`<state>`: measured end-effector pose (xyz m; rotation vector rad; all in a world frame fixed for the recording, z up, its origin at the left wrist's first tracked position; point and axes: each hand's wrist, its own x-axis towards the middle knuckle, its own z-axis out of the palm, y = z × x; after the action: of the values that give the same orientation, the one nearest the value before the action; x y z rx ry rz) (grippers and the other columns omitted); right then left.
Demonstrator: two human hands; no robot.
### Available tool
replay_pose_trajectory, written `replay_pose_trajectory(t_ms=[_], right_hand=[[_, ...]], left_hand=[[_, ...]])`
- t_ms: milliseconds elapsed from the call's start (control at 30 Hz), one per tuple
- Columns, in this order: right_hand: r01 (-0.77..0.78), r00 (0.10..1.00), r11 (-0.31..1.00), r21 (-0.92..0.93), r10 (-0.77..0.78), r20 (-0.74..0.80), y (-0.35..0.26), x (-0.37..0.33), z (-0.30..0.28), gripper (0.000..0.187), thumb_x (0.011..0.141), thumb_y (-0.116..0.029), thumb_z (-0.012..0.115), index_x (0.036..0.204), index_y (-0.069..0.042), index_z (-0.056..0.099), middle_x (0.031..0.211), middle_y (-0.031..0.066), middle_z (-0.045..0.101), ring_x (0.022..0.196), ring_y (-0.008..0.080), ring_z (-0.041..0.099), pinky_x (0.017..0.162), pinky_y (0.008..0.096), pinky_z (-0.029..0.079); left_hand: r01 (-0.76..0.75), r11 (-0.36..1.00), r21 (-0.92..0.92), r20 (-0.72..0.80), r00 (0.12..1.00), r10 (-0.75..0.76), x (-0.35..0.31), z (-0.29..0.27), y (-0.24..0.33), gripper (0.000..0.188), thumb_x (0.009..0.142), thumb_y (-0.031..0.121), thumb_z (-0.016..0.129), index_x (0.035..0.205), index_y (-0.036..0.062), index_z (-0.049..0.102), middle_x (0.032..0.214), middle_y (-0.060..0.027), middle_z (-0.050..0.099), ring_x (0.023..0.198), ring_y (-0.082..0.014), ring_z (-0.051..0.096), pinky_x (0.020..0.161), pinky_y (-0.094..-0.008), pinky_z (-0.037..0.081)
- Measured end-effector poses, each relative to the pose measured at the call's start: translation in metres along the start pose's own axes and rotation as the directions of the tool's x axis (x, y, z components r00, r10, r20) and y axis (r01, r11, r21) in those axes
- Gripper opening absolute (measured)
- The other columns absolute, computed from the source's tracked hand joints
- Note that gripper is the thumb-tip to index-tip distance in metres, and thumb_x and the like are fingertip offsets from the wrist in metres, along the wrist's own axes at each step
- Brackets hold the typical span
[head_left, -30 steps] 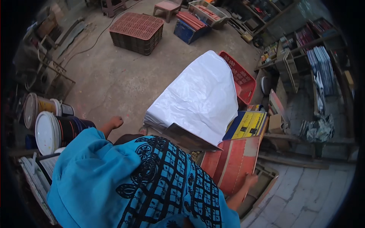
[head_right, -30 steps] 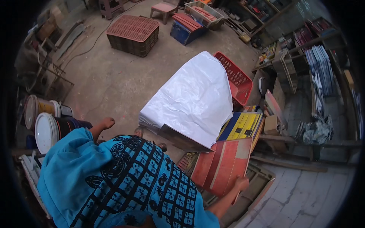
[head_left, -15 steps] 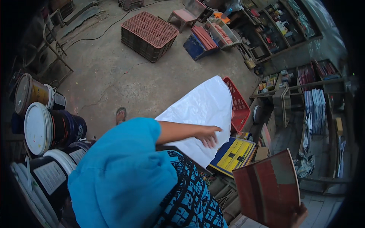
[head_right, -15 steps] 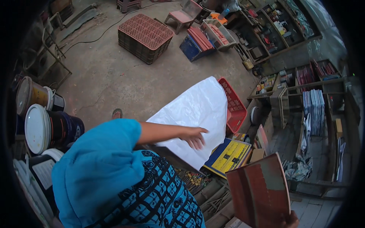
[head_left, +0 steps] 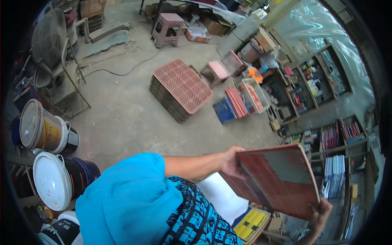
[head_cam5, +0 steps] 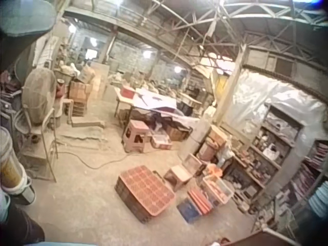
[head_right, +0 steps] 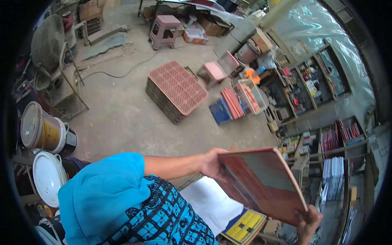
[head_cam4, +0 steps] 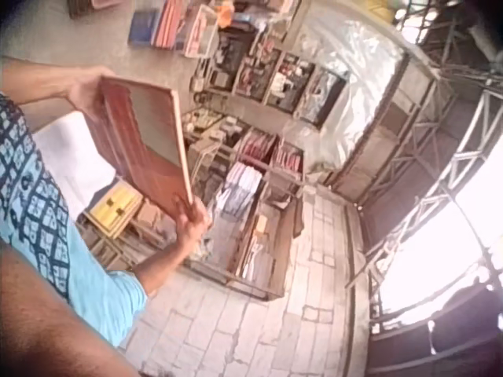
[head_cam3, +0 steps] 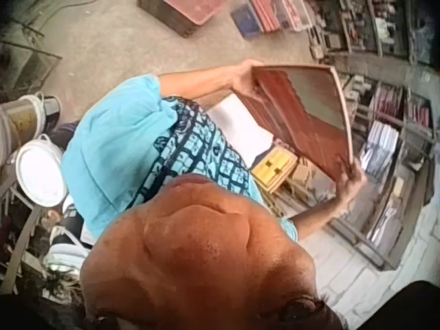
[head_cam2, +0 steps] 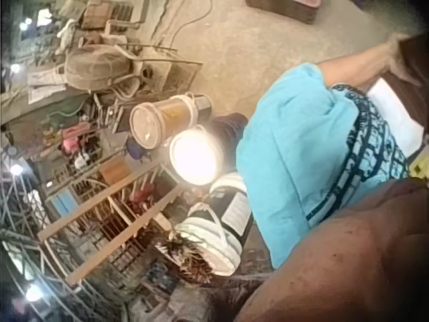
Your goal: The person assembles red wooden slats on a table. They align the slats in rows, apply adhesive from a small tube, and stack the completed panels into a basket.
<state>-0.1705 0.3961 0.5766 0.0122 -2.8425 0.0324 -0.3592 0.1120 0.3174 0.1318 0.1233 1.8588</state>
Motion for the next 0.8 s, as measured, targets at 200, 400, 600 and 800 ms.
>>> replay_pose_trajectory(t_ms=[200, 400, 600, 800], right_hand=[[0.279, 0.951, 0.918, 0.282, -0.223, -0.214, -0.101, 0.114, 0.179, 0.024, 0.055, 0.007, 0.059, 0.078, -0.001, 0.062, 0.073, 0.0115, 0.06, 0.066, 0.0244, 0.058, 0.06, 0.0299, 0.045], [0.217, 0.94, 0.87, 0.442, -0.066, -0.334, -0.099, 0.172, 0.326, 0.035, 0.059, 0.012, 0.053, 0.087, -0.005, 0.066, 0.09, 0.012, 0.063, 0.089, 0.0236, 0.058, 0.083, 0.0307, 0.043], [-0.252, 0.738, -0.762, 0.597, 0.248, 0.628, -0.146, 0.237, 0.479, 0.044, 0.082, -0.012, 0.054, 0.122, 0.001, 0.041, 0.125, 0.0125, 0.045, 0.116, 0.0252, 0.041, 0.097, 0.0359, 0.033], [-0.692, 0.493, -0.705, 0.158, -0.301, 0.816, -0.164, 0.318, 0.58, 0.046, 0.079, -0.006, 0.057, 0.122, -0.002, 0.041, 0.118, 0.012, 0.049, 0.111, 0.0273, 0.046, 0.093, 0.0408, 0.039]], left_hand=[[-0.608, 0.793, 0.038, -0.4, 0.718, 0.57, -0.111, -0.045, 0.106, 0.061, 0.064, 0.015, 0.048, 0.117, -0.0111, 0.035, 0.116, -0.0268, 0.045, 0.109, -0.0378, 0.045, 0.102, -0.047, 0.029], [-0.704, 0.688, 0.177, -0.253, 0.643, 0.723, -0.131, -0.072, 0.171, 0.05, 0.063, 0.009, 0.046, 0.109, -0.011, 0.037, 0.106, -0.0208, 0.051, 0.094, -0.0325, 0.056, 0.089, -0.0431, 0.046], [-0.763, 0.516, 0.39, -0.333, 0.405, 0.852, -0.104, -0.151, 0.237, 0.029, 0.063, 0.001, 0.044, 0.09, -0.0069, 0.047, 0.089, -0.0167, 0.055, 0.082, -0.0275, 0.059, 0.082, -0.0403, 0.049], [-0.662, 0.45, 0.599, -0.389, 0.251, 0.886, -0.101, -0.212, 0.327, 0.006, 0.062, -0.003, 0.045, 0.067, -0.0014, 0.048, 0.069, -0.0085, 0.052, 0.067, -0.0207, 0.056, 0.073, -0.0357, 0.05]])
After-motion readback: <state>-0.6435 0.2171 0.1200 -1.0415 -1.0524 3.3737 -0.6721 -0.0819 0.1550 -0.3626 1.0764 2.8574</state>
